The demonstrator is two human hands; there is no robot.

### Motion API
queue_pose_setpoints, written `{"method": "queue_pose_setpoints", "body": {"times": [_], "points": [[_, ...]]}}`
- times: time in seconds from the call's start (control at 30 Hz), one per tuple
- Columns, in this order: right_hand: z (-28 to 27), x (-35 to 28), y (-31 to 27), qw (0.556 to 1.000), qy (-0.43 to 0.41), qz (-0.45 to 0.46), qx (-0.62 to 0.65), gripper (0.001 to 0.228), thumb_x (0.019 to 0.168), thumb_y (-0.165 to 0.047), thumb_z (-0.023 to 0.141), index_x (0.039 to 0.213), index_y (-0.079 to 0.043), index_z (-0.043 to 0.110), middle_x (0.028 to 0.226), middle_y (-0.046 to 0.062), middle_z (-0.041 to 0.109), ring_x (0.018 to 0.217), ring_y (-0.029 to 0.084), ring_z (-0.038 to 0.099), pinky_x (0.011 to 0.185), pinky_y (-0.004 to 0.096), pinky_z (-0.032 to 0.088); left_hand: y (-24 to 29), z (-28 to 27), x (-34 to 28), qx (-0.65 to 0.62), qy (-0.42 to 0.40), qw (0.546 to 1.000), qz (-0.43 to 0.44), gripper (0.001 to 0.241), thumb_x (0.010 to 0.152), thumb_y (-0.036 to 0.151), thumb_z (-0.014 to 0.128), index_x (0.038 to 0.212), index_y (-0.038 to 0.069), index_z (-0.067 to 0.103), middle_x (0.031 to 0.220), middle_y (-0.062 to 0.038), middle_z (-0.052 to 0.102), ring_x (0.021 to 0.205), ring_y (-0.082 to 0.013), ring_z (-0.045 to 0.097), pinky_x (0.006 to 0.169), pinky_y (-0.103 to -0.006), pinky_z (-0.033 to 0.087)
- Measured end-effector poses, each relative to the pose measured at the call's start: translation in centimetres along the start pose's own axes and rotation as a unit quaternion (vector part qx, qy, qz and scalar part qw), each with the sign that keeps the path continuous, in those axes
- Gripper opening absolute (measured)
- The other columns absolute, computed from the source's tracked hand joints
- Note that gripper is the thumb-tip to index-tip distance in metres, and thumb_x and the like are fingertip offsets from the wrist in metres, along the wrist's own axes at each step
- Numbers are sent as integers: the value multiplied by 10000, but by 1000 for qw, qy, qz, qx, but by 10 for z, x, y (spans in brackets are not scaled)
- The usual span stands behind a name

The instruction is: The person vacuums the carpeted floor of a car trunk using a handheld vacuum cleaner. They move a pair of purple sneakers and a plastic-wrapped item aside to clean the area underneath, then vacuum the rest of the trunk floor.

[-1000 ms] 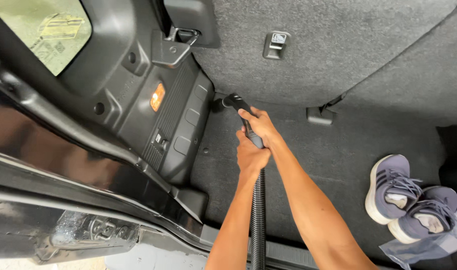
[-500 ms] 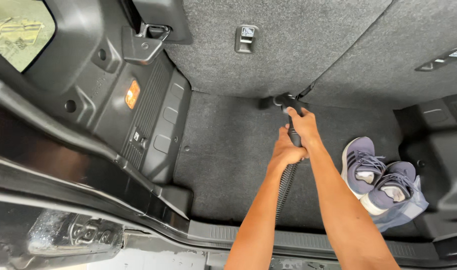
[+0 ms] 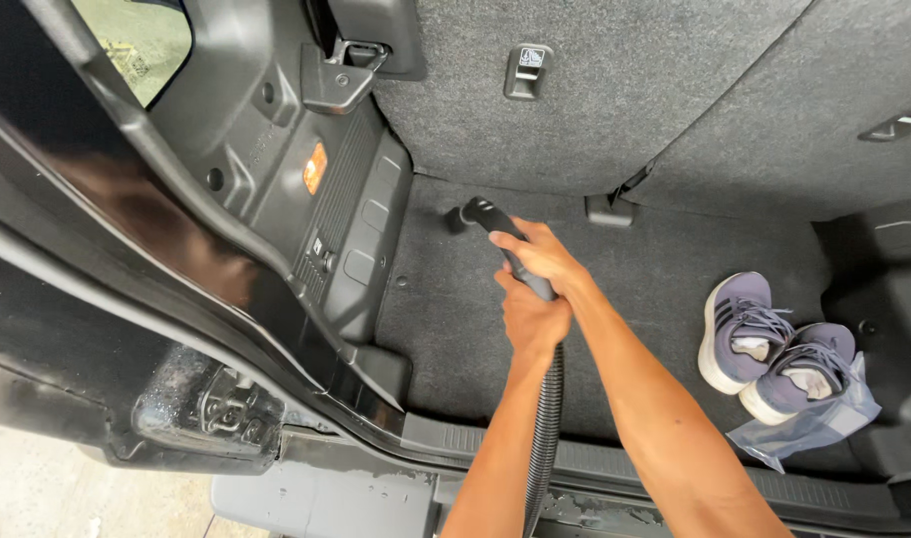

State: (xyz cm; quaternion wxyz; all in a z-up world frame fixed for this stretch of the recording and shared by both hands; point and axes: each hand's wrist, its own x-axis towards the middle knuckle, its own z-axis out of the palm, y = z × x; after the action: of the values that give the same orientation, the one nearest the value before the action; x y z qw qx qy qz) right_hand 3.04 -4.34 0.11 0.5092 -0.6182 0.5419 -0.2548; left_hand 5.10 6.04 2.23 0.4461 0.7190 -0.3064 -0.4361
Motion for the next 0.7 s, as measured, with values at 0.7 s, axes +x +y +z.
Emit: {"method": "queue_pose_setpoints", "body": {"times": [0.7], "points": [[9,-31,41,977,124,67,-160,443,917,-493,575,1197,-151,605,604,-20,685,645,157,724,702,389,585,-25,-22,-53,-29,-85,996,1,797,675,125,722,1405,53,413,1173,-299,648,1150,-481,620,940,-546,515]]}}
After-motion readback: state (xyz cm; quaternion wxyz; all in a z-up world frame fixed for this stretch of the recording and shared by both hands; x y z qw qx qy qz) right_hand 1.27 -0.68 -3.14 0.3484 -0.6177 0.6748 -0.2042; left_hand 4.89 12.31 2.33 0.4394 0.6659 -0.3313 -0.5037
